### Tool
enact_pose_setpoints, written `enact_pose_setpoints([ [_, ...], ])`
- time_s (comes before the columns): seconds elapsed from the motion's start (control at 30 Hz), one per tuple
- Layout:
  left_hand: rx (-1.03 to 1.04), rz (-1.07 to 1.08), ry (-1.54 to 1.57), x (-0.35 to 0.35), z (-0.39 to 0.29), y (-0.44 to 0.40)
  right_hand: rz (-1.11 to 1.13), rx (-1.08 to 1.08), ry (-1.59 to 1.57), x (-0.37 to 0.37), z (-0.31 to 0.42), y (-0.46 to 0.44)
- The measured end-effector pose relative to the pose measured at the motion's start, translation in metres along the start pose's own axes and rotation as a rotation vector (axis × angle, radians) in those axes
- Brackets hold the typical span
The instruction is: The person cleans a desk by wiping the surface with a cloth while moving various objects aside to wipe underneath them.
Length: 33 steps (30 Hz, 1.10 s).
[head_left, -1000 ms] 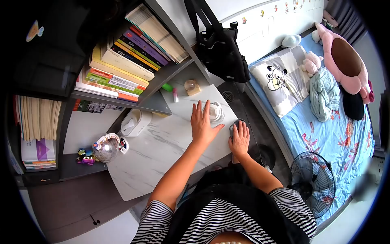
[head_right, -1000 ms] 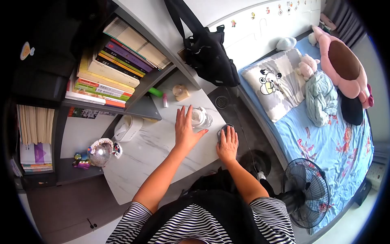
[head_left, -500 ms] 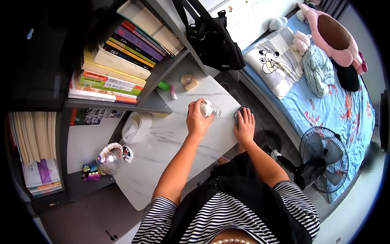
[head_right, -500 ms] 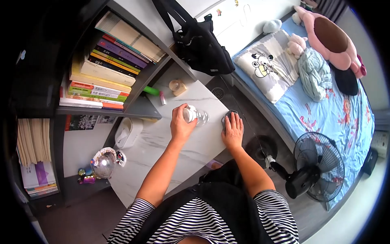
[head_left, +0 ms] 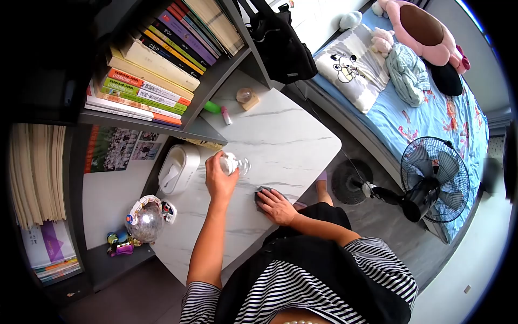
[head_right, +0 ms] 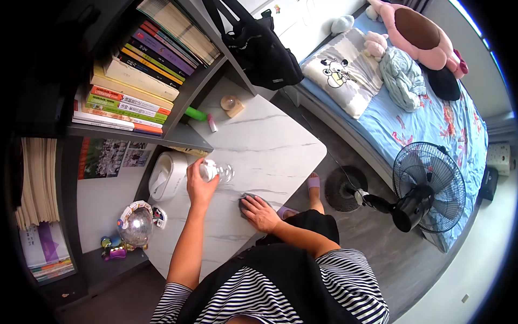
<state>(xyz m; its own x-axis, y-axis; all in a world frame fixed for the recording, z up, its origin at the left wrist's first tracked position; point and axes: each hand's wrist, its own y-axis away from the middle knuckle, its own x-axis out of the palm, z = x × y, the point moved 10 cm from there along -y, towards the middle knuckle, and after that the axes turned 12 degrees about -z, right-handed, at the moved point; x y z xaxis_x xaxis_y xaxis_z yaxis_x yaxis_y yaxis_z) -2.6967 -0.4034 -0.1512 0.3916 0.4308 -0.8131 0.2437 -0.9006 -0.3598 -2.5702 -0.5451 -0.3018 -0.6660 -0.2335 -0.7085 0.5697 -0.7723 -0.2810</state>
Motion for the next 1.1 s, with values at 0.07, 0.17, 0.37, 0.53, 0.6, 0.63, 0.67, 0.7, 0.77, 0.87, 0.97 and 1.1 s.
enact_pose_setpoints([
  [0.07, -0.032, 0.013, -0.007, -0.006, 0.014, 0.004, -0.012, 0.028, 0.034, -0.008, -0.019, 0.0],
  [0.17, -0.081, 0.034, -0.006, -0.009, 0.034, 0.011, -0.264, 0.184, 0.138, -0.06, -0.084, -0.005],
  [0.37, -0.176, 0.039, -0.001, -0.007, 0.052, 0.021, -0.537, 0.411, 0.43, -0.17, -0.182, -0.019],
  [0.53, -0.186, 0.04, 0.005, -0.006, 0.052, 0.022, -0.476, 0.459, 0.383, -0.13, -0.156, -0.015],
  [0.6, -0.174, 0.058, 0.003, -0.004, 0.05, 0.019, -0.356, 0.318, 0.297, -0.104, -0.126, -0.014],
  [0.63, -0.174, 0.075, -0.011, -0.002, 0.048, 0.019, -0.32, 0.265, 0.286, -0.095, -0.112, -0.012],
  [0.67, -0.192, 0.105, -0.025, 0.0, 0.049, 0.019, -0.275, 0.219, 0.272, -0.091, -0.103, -0.007],
  [0.7, -0.19, 0.099, -0.023, -0.001, 0.047, 0.02, -0.229, 0.173, 0.253, -0.089, -0.095, -0.007],
  [0.77, -0.159, 0.117, -0.046, 0.001, 0.046, 0.021, -0.169, 0.085, 0.216, -0.097, -0.101, -0.001],
  [0.87, -0.153, 0.123, -0.021, 0.001, 0.05, 0.024, -0.314, 0.269, 0.366, -0.141, -0.155, 0.005],
  [0.97, -0.107, 0.08, -0.112, -0.01, 0.032, 0.026, -0.546, 0.447, 0.475, -0.187, -0.187, 0.002],
  [1.1, 0.222, -0.082, -0.15, -0.033, -0.027, 0.03, -0.635, 0.574, 0.522, -0.174, -0.188, -0.01],
])
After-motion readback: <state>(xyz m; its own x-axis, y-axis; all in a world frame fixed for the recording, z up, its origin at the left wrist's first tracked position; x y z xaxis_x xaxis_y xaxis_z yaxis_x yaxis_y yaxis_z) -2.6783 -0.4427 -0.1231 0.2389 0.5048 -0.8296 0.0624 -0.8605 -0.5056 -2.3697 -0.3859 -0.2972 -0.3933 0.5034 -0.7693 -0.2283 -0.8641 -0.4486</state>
